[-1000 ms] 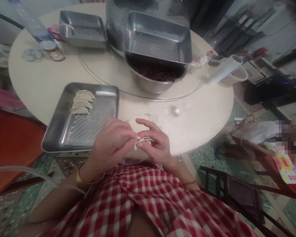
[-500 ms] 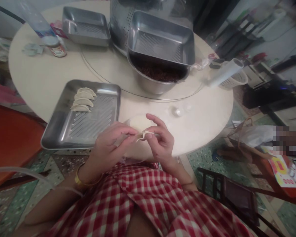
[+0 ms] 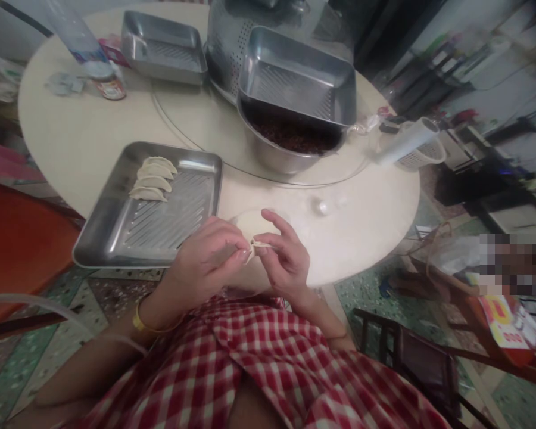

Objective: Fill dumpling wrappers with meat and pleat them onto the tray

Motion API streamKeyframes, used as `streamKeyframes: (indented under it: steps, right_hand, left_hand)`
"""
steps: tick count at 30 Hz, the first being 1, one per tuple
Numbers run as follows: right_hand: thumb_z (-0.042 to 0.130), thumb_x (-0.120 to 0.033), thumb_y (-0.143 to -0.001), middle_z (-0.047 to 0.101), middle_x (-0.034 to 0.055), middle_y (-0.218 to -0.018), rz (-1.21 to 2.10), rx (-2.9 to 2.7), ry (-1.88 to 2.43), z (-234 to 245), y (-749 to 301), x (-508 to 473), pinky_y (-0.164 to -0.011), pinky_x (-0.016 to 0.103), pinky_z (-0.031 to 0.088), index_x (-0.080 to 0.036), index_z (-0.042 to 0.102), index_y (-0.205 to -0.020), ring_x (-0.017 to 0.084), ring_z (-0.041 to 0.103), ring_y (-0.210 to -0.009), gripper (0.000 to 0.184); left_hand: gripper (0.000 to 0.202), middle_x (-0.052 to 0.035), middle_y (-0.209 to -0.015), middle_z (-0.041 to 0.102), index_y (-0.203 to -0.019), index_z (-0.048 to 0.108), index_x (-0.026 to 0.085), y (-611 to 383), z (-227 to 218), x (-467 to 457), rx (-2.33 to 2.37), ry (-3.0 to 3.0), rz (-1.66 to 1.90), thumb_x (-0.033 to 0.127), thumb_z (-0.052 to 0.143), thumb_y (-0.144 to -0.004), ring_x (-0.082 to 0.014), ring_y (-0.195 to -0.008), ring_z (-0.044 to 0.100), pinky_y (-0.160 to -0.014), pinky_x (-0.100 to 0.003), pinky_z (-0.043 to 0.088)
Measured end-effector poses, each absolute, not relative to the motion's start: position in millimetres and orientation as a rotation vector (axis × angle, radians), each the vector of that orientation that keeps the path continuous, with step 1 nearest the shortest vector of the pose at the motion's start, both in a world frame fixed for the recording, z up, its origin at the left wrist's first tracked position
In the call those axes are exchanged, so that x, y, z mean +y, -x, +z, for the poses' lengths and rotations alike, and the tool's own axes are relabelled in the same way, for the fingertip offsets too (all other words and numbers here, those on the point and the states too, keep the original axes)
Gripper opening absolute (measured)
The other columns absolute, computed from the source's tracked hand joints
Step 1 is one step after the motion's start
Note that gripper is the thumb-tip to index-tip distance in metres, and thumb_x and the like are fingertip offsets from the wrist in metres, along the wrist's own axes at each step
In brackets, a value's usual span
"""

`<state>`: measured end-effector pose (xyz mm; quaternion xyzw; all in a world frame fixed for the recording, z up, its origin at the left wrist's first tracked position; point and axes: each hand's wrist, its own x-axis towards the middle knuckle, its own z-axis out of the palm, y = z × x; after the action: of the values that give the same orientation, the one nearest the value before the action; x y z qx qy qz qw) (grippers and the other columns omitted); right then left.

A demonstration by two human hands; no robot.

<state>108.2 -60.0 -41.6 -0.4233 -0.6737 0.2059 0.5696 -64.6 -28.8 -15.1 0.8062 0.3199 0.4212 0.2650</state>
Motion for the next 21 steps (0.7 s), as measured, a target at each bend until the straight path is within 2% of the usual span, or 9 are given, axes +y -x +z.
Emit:
streamKeyframes:
  steps: [7,11,14,18,21]
  right_hand:
    - [0.058,-0.025,-0.093,0.072,0.0065,-0.117,0.615,-1.605,0.921,-38.7,-109.9,-60.3,-0.079,0.035,0.063,-0.025,0.069,-0.097,0.023,0.065,-0.119,0.012]
    - [0.059,-0.026,-0.093,0.074,0.0050,-0.104,0.622,-1.617,0.881,-37.8,-109.8,-60.4,-0.088,0.039,0.061,-0.026,0.068,-0.096,0.023,0.064,-0.122,0.010]
    - [0.057,-0.028,-0.094,0.074,0.0064,-0.106,0.621,-1.621,0.896,-37.6,-109.3,-60.2,-0.086,0.039,0.062,-0.026,0.068,-0.095,0.023,0.064,-0.122,0.011]
    - [0.066,-0.027,-0.089,0.071,0.0087,-0.116,0.566,-1.616,0.897,-38.0,-108.4,-60.0,-0.083,0.034,0.063,-0.023,0.068,-0.096,0.023,0.064,-0.122,0.009]
    - [0.067,-0.026,-0.088,0.071,0.0093,-0.116,0.483,-1.595,0.947,-39.0,-106.8,-59.3,-0.077,0.031,0.064,-0.022,0.068,-0.094,0.023,0.066,-0.119,0.007]
  left_hand:
    - [0.010,0.0007,-0.081,0.068,-0.086,0.060,0.022,67.2,-16.3,-30.6,0.866,-2.243,1.207,0.014,0.056,-0.090,-0.0149,-0.077,0.062,-0.073,-0.033,0.050]
    - [0.011,0.0001,-0.088,0.070,-0.097,0.063,0.022,68.1,-16.6,-32.4,0.931,-2.220,1.200,0.016,0.060,-0.089,-0.0150,-0.082,0.063,-0.075,-0.030,0.050]
    - [0.011,0.0004,-0.087,0.070,-0.094,0.064,0.022,67.6,-15.3,-32.7,0.919,-2.221,1.194,0.014,0.059,-0.089,-0.0142,-0.081,0.063,-0.075,-0.029,0.050]
    - [0.010,0.0005,-0.082,0.068,-0.086,0.063,0.022,66.5,-16.2,-33.5,0.938,-2.165,1.207,0.013,0.058,-0.089,-0.0144,-0.078,0.063,-0.074,-0.030,0.050]
    - [0.010,0.0007,-0.084,0.067,-0.088,0.064,0.022,65.7,-20.1,-35.5,0.938,-2.073,1.179,0.014,0.058,-0.090,-0.0137,-0.079,0.063,-0.074,-0.029,0.051]
